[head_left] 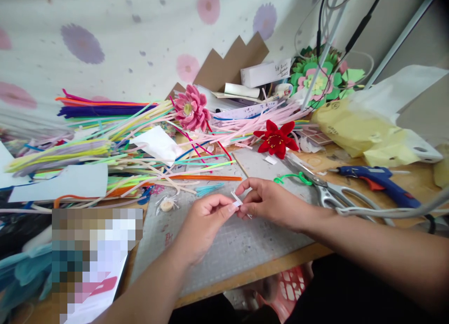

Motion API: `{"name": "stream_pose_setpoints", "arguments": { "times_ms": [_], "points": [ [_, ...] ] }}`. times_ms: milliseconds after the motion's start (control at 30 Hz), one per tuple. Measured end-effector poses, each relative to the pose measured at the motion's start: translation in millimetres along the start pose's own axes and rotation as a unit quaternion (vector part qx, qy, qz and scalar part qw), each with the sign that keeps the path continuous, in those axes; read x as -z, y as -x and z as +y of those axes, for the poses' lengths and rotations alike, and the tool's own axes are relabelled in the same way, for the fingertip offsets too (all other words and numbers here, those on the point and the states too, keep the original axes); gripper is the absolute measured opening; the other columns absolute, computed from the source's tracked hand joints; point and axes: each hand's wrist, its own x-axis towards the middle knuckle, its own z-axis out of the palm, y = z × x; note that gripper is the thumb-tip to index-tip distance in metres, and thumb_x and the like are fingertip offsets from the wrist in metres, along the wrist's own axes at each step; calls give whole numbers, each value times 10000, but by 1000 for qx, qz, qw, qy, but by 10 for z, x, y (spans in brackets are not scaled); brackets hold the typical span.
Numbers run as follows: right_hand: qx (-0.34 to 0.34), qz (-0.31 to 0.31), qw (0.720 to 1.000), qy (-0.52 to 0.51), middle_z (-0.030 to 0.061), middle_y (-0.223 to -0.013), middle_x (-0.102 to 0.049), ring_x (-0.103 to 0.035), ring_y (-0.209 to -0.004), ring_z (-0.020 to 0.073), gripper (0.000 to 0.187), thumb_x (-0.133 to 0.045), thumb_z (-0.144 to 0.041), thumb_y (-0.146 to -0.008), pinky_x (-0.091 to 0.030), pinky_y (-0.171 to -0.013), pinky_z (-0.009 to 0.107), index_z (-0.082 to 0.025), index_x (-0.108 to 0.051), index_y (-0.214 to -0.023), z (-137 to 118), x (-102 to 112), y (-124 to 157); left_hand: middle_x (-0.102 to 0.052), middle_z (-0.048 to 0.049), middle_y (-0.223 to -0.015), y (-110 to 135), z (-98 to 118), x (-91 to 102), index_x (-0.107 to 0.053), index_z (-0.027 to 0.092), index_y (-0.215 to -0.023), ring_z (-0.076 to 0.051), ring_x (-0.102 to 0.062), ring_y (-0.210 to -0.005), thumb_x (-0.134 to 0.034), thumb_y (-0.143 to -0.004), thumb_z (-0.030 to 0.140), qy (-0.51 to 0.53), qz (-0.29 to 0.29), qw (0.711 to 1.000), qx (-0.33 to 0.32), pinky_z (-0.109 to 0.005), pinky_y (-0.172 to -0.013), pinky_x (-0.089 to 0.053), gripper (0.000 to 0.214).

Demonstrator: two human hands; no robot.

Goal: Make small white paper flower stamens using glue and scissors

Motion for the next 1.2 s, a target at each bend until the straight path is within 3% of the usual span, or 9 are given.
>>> {"name": "stream_pose_setpoints", "arguments": {
  "times_ms": [267,433,700,933,1033,1133,1200],
  "points": [
    [-27,-6,995,99,-50,-637,-647,-535,-557,98,393,-642,-133,-724,-357,-525,209,-200,-488,-1078,10,-34,73,-658,-4,-737,16,-34,-37,-672,187,-707,-149,-568,-721,-583,-828,241,-69,-44,996,-36,-275,-693,-413,160],
    [-18,-5,994,112,-46,-659,-658,-517,-552,92,469,-681,-149,-706,-356,-525,207,-190,-492,-1134,3,-21,77,-638,2,-708,8,-15,-41,-662,185,-701,-146,-538,-690,-588,-819,276,-94,-30,995,-10,-274,-661,-400,167],
    [-13,27,995,98,-21,-684,-676,-574,-593,112,363,-642,-168,-727,-419,-577,218,-187,-510,-1064,-49,-24,73,-661,-7,-744,0,-22,28,-670,190,-746,-173,-571,-742,-590,-817,329,-108,-3,994,14,-308,-715,-416,176],
    [-8,63,989,136,-16,-666,-690,-591,-577,123,315,-614,-173,-743,-403,-519,209,-195,-542,-1048,-33,26,70,-670,-17,-733,-5,-35,29,-665,186,-720,-182,-586,-740,-612,-795,339,-97,11,995,23,-317,-717,-425,178],
    [-5,87,973,214,-6,-679,-704,-610,-585,131,329,-597,-146,-740,-413,-529,216,-184,-573,-1066,-9,72,69,-660,-10,-707,-13,-35,43,-656,186,-709,-177,-587,-722,-620,-786,318,-72,45,996,34,-314,-710,-430,157],
    [35,84,933,349,25,-738,-725,-638,-645,159,356,-587,-113,-730,-448,-626,254,-166,-625,-1080,-10,98,93,-653,-2,-692,-28,-40,66,-652,185,-702,-169,-589,-718,-632,-782,309,-33,67,997,20,-311,-727,-437,149],
    [88,71,903,414,69,-883,-731,-650,-798,203,326,-610,-134,-735,-456,-746,301,-161,-663,-1056,-46,92,123,-663,-2,-709,-34,-52,76,-658,186,-713,-166,-594,-729,-642,-785,311,-10,63,998,6,-313,-748,-443,145]
  ]
}}
